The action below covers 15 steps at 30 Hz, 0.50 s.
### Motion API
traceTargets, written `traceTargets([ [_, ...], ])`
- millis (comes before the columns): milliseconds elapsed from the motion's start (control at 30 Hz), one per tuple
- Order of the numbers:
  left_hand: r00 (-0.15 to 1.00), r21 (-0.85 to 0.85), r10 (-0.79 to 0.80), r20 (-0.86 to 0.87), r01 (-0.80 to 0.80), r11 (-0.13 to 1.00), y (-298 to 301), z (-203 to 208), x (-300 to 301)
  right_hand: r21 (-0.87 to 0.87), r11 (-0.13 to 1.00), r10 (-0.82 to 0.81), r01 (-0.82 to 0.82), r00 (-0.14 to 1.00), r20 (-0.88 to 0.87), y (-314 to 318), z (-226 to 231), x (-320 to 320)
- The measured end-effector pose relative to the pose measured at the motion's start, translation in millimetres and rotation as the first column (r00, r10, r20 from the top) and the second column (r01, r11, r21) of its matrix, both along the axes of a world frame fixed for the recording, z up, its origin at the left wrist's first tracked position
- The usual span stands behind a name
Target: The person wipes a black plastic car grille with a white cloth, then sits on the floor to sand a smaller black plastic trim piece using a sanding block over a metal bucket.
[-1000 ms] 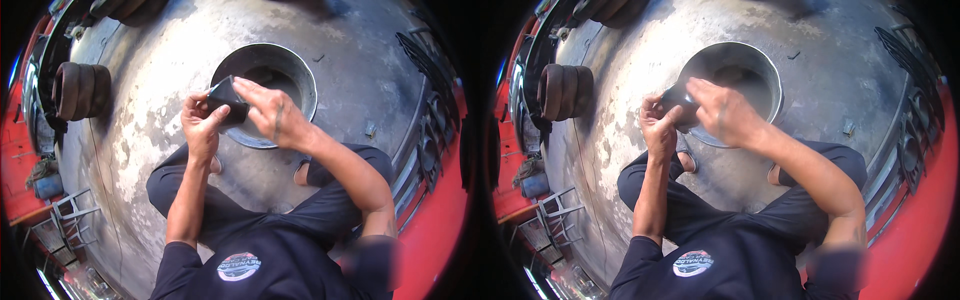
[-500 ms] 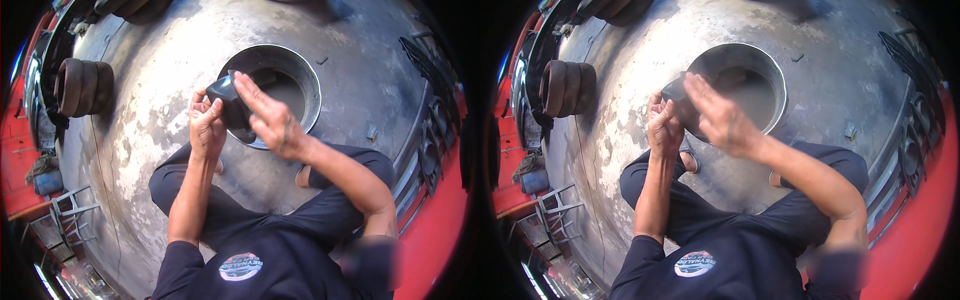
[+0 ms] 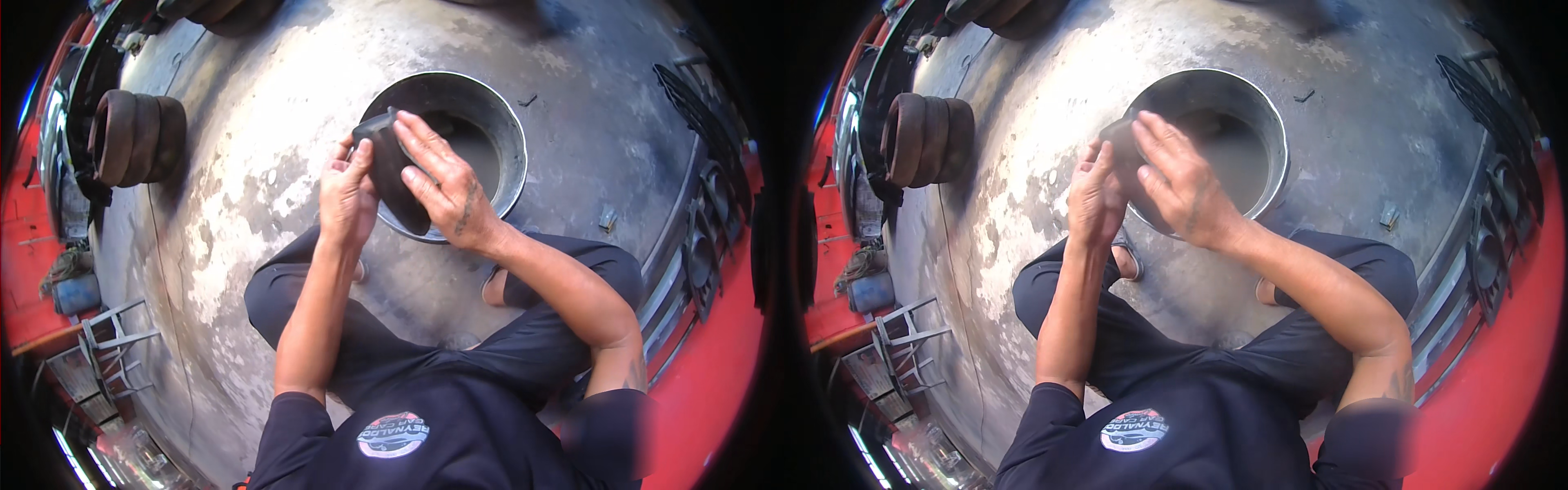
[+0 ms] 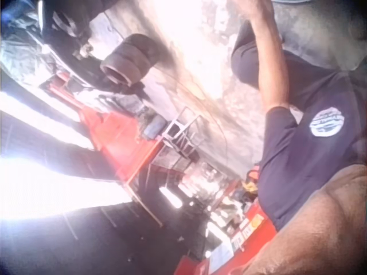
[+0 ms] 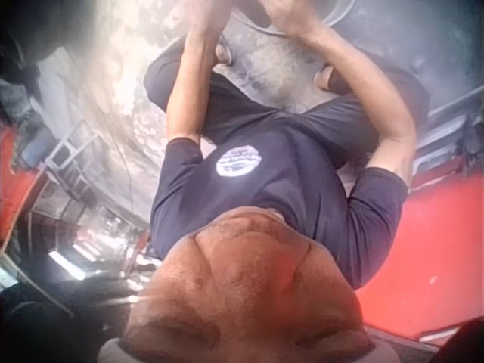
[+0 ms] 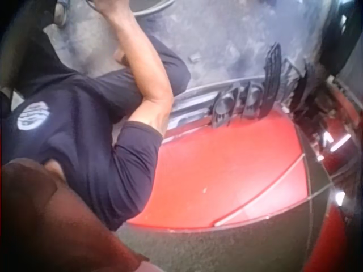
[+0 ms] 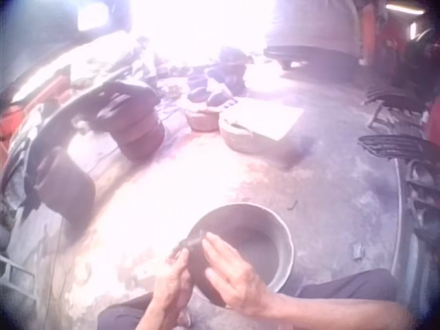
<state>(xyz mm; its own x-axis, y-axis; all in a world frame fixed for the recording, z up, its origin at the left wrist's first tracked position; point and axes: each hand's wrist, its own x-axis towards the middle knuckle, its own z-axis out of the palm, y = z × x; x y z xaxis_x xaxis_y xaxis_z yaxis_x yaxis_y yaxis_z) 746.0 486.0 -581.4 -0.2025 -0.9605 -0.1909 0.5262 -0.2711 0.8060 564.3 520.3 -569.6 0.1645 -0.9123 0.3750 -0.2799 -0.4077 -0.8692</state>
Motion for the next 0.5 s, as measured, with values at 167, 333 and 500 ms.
traceTargets([
  [167, 0.985, 0.041, 0.117, 0.129, -0.124, 0.991, 10, -2, -27, -0.003, 1.000, -0.017, 0.016, 0.994, -0.110, -4, -5, -1],
  [333, 0.990, 0.201, 0.104, -0.099, -0.083, 0.976, 3, -12, -7, -0.108, 0.987, 0.075, -0.120, 0.934, -0.350, 19, -3, 11],
  [500, 0.997, 0.385, 0.063, -0.048, -0.040, 0.922, 11, -7, -6, -0.241, 0.958, -0.003, -0.155, 0.835, -0.550, 20, 11, 11],
])
